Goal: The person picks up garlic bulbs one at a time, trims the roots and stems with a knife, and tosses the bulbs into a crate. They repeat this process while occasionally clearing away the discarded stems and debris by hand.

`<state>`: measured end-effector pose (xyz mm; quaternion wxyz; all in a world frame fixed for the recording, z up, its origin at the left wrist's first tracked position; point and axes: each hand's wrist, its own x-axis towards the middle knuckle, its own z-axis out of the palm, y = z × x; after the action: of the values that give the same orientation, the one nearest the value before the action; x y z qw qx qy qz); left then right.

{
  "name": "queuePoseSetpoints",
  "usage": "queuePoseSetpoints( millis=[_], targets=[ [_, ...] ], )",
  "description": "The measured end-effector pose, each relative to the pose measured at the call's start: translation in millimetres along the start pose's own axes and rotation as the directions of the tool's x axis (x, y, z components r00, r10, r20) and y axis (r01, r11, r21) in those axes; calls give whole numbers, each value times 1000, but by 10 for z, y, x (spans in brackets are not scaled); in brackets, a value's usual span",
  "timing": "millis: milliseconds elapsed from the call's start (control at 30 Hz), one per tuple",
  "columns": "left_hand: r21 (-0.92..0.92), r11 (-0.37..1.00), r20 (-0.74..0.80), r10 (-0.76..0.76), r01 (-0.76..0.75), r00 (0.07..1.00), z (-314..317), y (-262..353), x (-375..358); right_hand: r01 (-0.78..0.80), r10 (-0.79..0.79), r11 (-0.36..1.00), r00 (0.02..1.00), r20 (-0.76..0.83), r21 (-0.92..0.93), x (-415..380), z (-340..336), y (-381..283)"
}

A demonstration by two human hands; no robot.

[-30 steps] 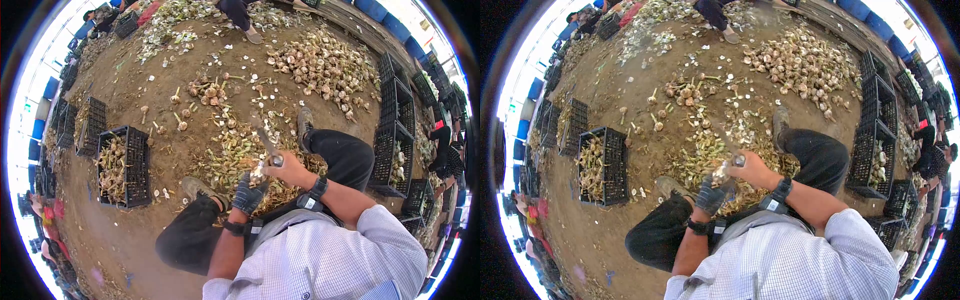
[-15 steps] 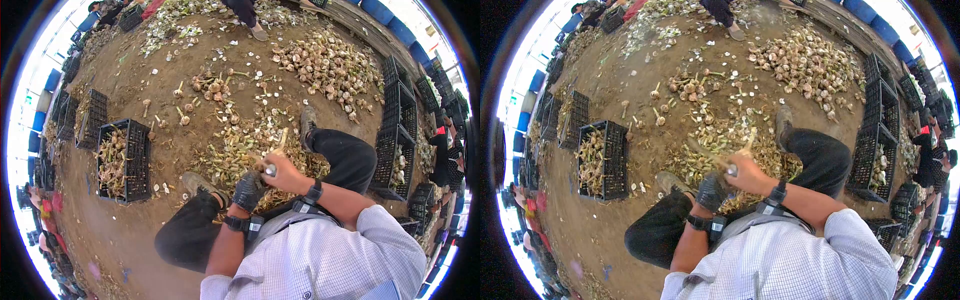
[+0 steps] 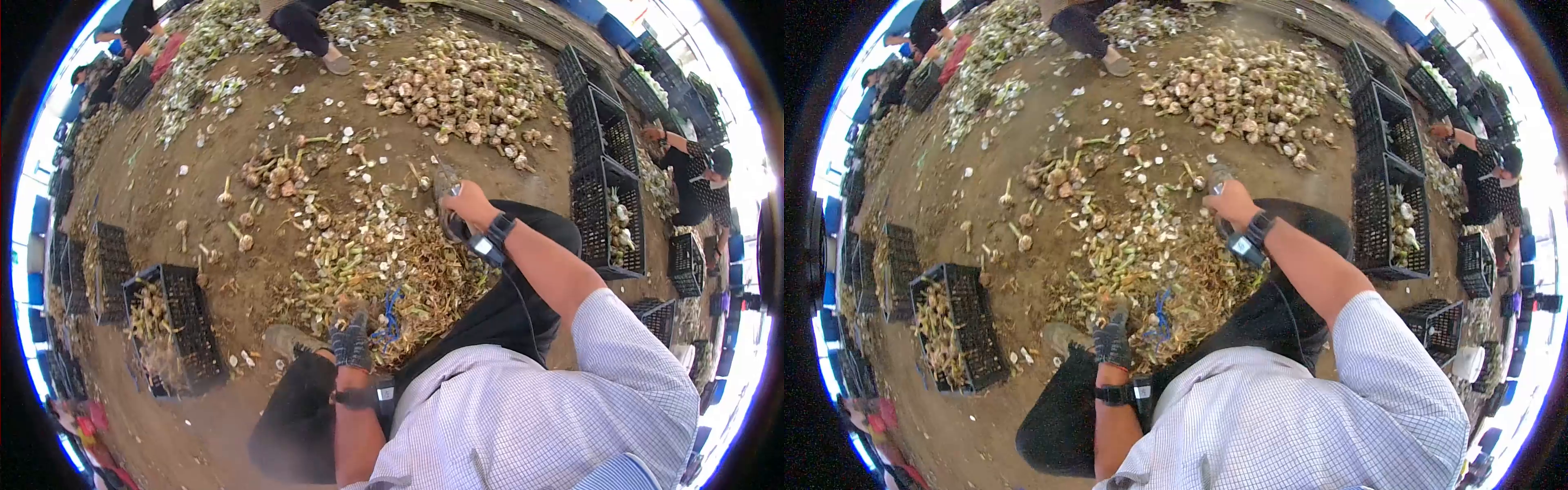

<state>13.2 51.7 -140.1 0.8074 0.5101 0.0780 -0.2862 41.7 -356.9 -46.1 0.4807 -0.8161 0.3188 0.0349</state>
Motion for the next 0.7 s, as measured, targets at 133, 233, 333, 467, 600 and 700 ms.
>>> queuePoseSetpoints(
  millis=[133, 233, 333, 467, 600, 700],
  targets=[
    [115, 978, -220, -147, 176, 964, 788, 660, -195, -26, -7, 958, 994, -113, -287, 449, -11, 168],
    [30, 968, -274, -232, 250, 933, 731, 634, -138, -83, 25, 915, 988, -150, -395, 756, 126, 319],
    [268, 886, -354, -273, 377, 894, 801, 682, -23, -124, 119, 863, 992, -41, -490, 1133, 248, 433],
    [365, 829, -292, -330, 424, 898, 635, 483, 132, -89, 82, 847, 996, -36, -524, 1606, 451, 714],
    [180, 832, -303, -461, 525, 834, 14, -133, 307, -17, -21, 778, 998, -53, -628, 2117, 605, 924],
    [163, 800, -371, -493, 577, 787, 157, -48, 360, -39, 43, 802, 999, -8, -596, 2461, 711, 1050]
  ],
)
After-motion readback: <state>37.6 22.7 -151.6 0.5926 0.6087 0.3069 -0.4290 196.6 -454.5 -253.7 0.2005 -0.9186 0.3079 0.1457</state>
